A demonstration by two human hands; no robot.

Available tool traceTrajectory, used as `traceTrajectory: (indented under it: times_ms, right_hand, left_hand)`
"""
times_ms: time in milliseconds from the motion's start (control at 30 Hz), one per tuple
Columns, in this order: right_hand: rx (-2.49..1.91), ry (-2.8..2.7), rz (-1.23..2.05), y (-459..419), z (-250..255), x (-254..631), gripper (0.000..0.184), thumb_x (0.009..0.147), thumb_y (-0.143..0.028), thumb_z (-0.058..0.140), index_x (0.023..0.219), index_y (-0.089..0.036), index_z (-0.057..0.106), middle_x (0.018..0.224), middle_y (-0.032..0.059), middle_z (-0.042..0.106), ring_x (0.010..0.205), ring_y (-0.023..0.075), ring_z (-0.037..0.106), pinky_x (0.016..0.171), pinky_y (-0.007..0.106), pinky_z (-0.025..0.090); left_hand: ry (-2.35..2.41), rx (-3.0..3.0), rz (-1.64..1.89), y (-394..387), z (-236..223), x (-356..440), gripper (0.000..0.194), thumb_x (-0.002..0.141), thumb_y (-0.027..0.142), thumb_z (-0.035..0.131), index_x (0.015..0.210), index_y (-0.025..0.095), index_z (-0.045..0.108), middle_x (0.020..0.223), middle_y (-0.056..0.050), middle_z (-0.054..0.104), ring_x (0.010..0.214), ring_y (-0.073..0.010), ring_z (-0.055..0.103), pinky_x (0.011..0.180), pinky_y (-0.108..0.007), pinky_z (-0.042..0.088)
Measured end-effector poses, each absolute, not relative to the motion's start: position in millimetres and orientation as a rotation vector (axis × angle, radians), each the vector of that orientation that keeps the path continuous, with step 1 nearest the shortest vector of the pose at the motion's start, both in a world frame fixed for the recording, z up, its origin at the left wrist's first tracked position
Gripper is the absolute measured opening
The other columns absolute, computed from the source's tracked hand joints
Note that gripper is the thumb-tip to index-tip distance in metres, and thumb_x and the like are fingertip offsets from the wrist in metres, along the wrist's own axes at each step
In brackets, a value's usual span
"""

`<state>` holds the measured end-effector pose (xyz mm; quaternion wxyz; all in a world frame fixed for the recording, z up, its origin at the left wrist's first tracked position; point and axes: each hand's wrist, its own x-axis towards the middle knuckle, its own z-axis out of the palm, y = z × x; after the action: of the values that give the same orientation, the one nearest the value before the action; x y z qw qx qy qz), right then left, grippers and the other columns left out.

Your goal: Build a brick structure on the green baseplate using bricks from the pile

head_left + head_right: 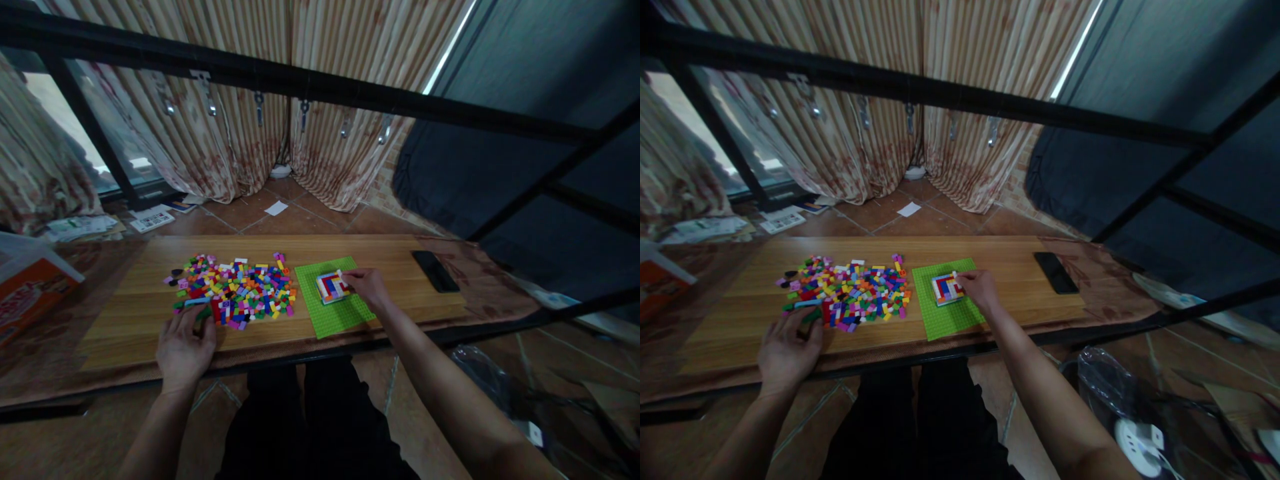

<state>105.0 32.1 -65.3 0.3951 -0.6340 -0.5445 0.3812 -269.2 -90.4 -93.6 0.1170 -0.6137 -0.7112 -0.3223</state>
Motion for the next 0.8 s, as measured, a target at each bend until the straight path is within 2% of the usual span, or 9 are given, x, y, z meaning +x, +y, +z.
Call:
traceTrajectory:
  times_ms: [467, 800]
  right_hand:
    - [-1.691, -1.508, 0.827, 29.3, -57.5, 102.5, 0.032, 0.073, -0.042, 0.065, 0.079, -0.014, 0.077, 0.067, 0.0039, 0.072, 0.066, 0.0204, 0.068, 0.056, 0.024, 0.051]
    - [-1.741, -1.590, 0.737, 20.9, -47.0, 91.4, 0.029, 0.078, -0.037, 0.060, 0.076, -0.013, 0.077, 0.062, 0.0026, 0.071, 0.058, 0.0175, 0.065, 0.049, 0.022, 0.044]
  left_hand:
    - [-2.095, -1.782, -0.954, -90.7, -92.9, -267.9, 0.029, 0.085, 0.031, 0.050, 0.104, 0.017, 0.065, 0.100, -0.010, 0.070, 0.096, -0.0266, 0.062, 0.091, -0.040, 0.045]
    - [-2.122, -1.767, -0.952, -90.0, -92.6, -267.4, 0.029, 0.084, 0.033, 0.050, 0.104, 0.018, 0.065, 0.102, -0.009, 0.070, 0.098, -0.0269, 0.062, 0.092, -0.040, 0.045]
